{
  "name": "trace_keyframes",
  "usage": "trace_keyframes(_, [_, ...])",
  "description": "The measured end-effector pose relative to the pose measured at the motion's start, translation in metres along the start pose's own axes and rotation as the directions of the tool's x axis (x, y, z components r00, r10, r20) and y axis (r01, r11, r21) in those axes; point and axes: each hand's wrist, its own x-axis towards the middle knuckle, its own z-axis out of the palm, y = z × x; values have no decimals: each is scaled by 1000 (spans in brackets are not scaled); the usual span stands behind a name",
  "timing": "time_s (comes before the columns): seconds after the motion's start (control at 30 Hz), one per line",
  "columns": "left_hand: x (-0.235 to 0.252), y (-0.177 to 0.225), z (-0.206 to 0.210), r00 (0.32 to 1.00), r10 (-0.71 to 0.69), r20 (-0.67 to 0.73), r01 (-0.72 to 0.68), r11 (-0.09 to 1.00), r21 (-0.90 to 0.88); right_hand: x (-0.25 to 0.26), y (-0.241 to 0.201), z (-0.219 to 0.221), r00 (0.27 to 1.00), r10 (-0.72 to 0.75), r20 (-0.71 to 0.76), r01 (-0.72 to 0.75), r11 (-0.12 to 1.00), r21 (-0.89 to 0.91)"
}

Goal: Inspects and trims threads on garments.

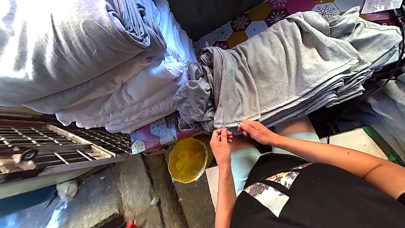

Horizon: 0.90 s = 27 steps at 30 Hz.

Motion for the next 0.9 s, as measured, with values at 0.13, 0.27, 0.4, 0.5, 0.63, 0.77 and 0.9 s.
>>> trace_keyframes(0.13, [-2,3,-4,987,160,-13,-155,968,197,9,-8,-4,987,85,134,-97,992,85])
trace_keyframes(0.27, [-9,8,-6,949,316,-16,-283,868,408,21,-14,-1,944,128,304,-177,974,141])
trace_keyframes(0.4, [-11,9,-8,940,342,6,-308,837,452,28,-29,-2,891,242,385,-330,927,180])
trace_keyframes(0.5, [-6,7,-13,938,345,25,-324,851,414,34,-38,-5,860,312,403,-421,882,214])
trace_keyframes(0.63, [-5,8,-16,951,302,66,-307,892,331,40,-38,-9,831,374,413,-496,833,244])
trace_keyframes(0.77, [-7,9,-18,949,307,69,-313,900,302,41,-42,-14,809,364,461,-458,883,106])
trace_keyframes(0.9, [-9,11,-16,941,332,72,-337,892,300,42,-38,-17,822,346,452,-463,868,178])
